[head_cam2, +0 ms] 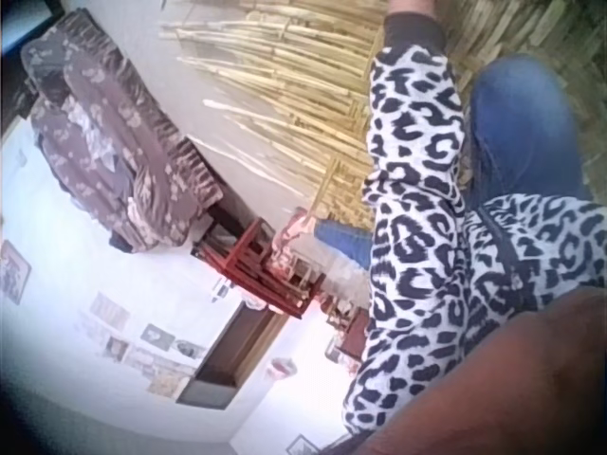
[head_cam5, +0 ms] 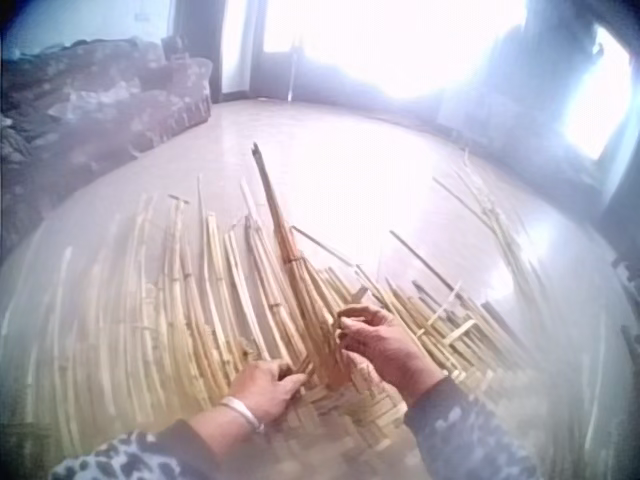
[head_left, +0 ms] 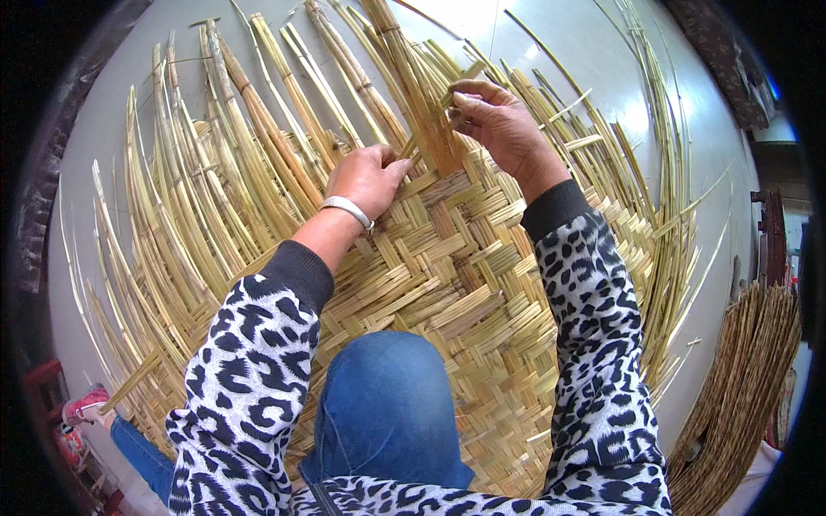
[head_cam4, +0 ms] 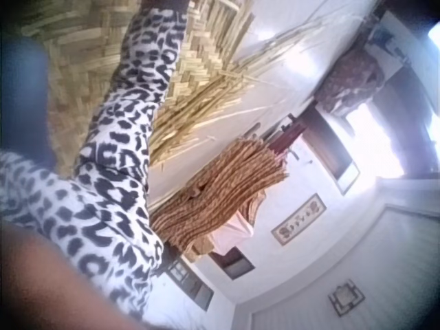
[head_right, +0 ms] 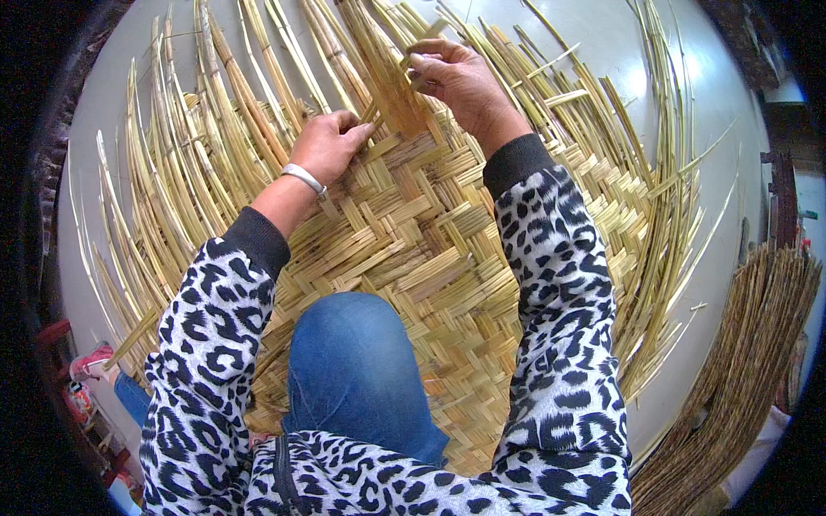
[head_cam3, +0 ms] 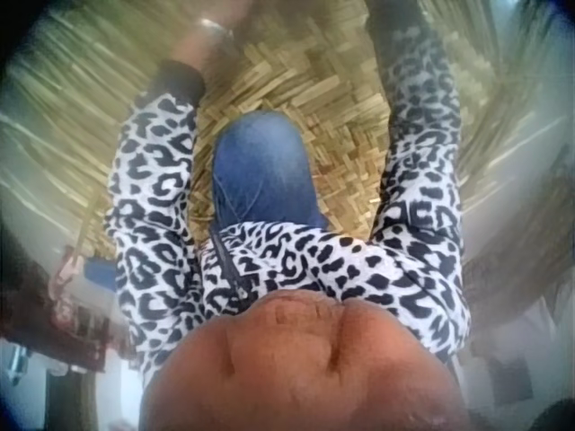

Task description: The person sits on the floor and weaves a large flat mat or basket base using thin bamboo strips. They interlace the strips by hand, occasionally using shears to trim excess material. The woven area grows steadily as the person continues the repetitive weaving pattern.

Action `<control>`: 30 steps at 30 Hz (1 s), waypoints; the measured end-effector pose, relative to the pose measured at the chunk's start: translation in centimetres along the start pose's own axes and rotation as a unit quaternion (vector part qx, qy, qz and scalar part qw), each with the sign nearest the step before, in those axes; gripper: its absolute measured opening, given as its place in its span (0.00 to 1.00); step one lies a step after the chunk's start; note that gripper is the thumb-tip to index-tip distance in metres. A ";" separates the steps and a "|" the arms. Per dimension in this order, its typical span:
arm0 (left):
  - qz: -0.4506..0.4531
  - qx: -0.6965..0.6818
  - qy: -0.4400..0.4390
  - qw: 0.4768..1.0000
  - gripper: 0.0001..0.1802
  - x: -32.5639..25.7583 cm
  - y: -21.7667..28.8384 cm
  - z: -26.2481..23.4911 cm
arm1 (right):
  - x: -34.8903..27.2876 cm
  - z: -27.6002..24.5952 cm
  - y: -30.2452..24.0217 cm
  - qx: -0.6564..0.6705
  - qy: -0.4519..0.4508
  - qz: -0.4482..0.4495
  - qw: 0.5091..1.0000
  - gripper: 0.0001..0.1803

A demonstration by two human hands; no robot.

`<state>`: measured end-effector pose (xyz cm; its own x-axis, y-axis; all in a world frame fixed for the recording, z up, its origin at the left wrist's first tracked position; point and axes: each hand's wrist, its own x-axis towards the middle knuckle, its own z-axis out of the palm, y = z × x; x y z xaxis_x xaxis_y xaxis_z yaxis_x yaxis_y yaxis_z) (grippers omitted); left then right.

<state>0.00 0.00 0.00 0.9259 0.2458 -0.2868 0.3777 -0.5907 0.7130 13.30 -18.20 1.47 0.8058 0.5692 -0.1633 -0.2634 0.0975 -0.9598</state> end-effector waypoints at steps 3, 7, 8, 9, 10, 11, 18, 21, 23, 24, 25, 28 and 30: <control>0.013 -0.015 0.008 1.000 0.18 -0.2 0.3 1.1 | -1.6 -0.8 -0.2 -0.097 0.069 0.008 0.993 0.12; 0.041 0.036 0.016 0.998 0.19 -0.3 0.3 0.9 | -3.0 -0.9 0.7 -0.144 0.137 0.032 0.980 0.10; 0.046 0.050 0.013 0.998 0.19 -0.3 0.4 0.8 | -3.4 -0.9 1.0 -0.142 0.146 0.038 0.978 0.10; 0.048 0.063 0.000 0.997 0.19 -0.3 0.5 0.6 | -3.6 -0.9 1.1 -0.140 0.153 0.041 0.977 0.11; 0.050 0.077 -0.012 0.996 0.19 -0.1 0.7 0.2 | -3.5 -1.0 1.0 -0.159 0.158 0.055 0.973 0.11; 0.051 0.093 -0.025 0.994 0.19 0.0 0.9 0.0 | -3.3 -1.1 0.9 -0.150 0.149 0.058 0.976 0.11; 0.049 0.113 -0.071 0.990 0.17 0.5 1.3 -0.9 | -1.4 -1.4 0.8 0.004 0.120 0.047 0.992 0.08; 0.050 0.093 -0.033 0.994 0.17 0.1 1.2 -0.5 | -1.9 -1.5 1.1 -0.149 0.150 0.014 0.977 0.08; 0.038 0.058 0.021 0.997 0.15 -0.3 1.2 0.0 | -2.4 -1.9 1.4 -0.235 0.164 -0.001 0.958 0.08; 0.047 0.063 0.067 0.995 0.15 -0.5 1.3 0.4 | -2.7 -2.0 1.7 -0.277 0.170 -0.015 0.946 0.08; 0.052 0.071 0.111 0.990 0.14 -0.8 1.4 0.7 | -2.9 -2.2 1.8 -0.321 0.179 -0.024 0.930 0.09; 0.170 0.065 0.169 0.969 0.12 -0.9 2.5 1.8 | -3.0 -2.8 1.5 -0.208 0.156 0.014 0.966 0.10; 0.282 0.081 0.197 0.936 0.13 -0.2 4.1 3.0 | -3.2 -3.1 1.1 -0.155 0.147 0.019 0.977 0.11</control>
<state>1.42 -4.74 1.07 0.9164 0.1056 0.3860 -0.1444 -0.8124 0.5650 12.11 -22.44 0.24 0.9282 0.3032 -0.2157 -0.1604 -0.1970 -0.9672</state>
